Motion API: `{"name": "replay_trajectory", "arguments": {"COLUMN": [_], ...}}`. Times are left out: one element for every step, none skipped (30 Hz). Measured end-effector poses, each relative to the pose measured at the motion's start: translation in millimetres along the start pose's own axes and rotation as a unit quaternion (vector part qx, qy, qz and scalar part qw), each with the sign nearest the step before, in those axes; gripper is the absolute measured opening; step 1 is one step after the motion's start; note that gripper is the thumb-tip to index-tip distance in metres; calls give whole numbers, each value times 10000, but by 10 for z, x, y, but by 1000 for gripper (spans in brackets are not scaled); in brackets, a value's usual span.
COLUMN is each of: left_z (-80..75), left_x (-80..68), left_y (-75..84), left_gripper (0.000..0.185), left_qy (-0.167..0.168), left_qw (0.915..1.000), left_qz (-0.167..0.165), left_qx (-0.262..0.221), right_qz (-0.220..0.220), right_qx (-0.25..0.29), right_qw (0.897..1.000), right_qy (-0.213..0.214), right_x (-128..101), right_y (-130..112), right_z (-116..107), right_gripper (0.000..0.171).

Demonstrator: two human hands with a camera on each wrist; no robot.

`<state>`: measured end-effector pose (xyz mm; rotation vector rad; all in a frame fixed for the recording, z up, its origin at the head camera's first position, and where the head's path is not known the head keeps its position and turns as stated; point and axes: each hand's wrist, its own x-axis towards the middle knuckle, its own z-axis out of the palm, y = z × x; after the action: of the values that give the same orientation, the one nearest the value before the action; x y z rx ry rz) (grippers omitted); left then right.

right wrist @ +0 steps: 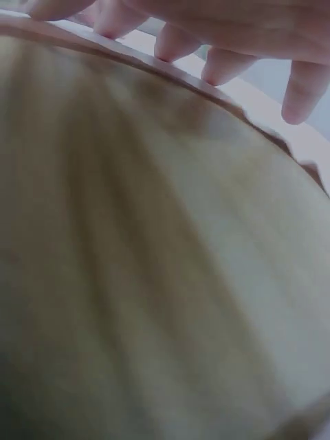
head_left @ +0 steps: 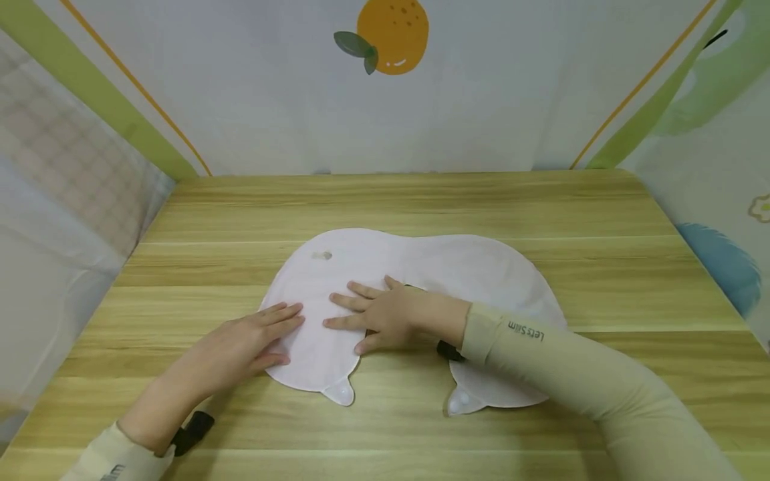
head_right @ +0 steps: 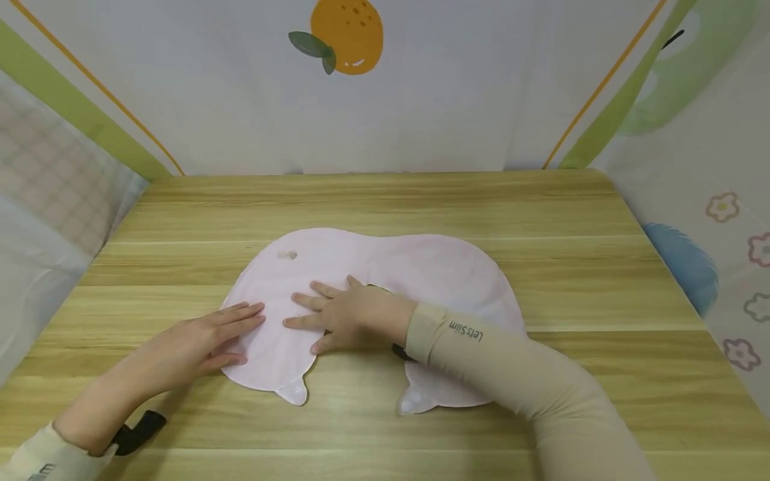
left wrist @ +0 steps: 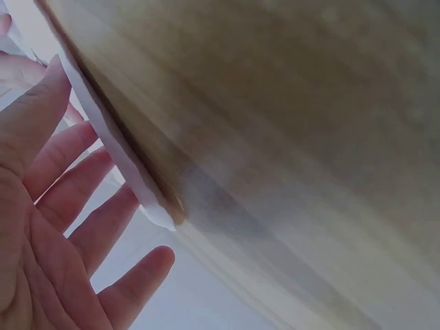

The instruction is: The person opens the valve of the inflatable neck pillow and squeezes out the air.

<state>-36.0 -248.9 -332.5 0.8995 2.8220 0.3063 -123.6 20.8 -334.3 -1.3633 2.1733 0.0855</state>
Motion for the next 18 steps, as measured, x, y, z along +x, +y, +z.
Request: {"name": "replay_trajectory", "arguments": {"left_z": [-3,-9,-19,-36,-55,-75,-96,-119,-142,-163,-179,-190,-200,-208,-213,-214,-213,-214], "left_x": [7,14,25,39,63,94,130,171,218,266,317,365,411,455,493,528,558,580], "left_y": [1,5,9,14,17,21,24,29,34,37,35,30,23,13,1,-14,-29,-41], "left_gripper": [58,59,60,61,60,58,57,55,54,53,53,55,57,59,62,65,67,70], "left_qy": [-16,-42,-74,-126,-155,-167,-165,-142,-111,-86,-41,-12,-20,-71,-138,-216,-309,-415], "left_qw": [10000,10000,9999,9998,9997,9995,9993,9991,9987,9985,9983,9981,9981,9982,9983,9985,9985,9984], "left_qz": [-1,-1,-1,-10,10,64,115,173,222,251,306,349,362,340,308,268,219,133], "left_qx": [17,40,80,128,186,246,310,373,438,476,492,511,502,494,474,437,390,348], "right_qz": [70,135,182,222,260,277,287,295,310,332,360,386,424,458,492,524,547,564], "right_qx": [76,140,195,240,292,327,365,410,427,439,446,435,437,442,424,435,447,462], "right_qw": [9999,9998,9996,9994,9992,9990,9988,9986,9984,9983,9981,9980,9978,9977,9976,9975,9973,9972], "right_qy": [21,44,75,91,99,115,138,158,186,205,230,250,262,253,236,214,188,163], "right_x": [4,5,5,7,9,11,16,21,28,36,46,55,65,73,84,94,102,107], "right_y": [29,56,79,99,115,126,134,139,142,143,145,148,153,160,170,179,190,202], "right_z": [-4,-8,-13,-20,-27,-37,-49,-64,-81,-101,-122,-144,-161,-175,-182,-187,-187,-184], "right_gripper": [63,63,63,63,62,62,62,62,62,62,62,63,63,64,65,66,66,68]}}
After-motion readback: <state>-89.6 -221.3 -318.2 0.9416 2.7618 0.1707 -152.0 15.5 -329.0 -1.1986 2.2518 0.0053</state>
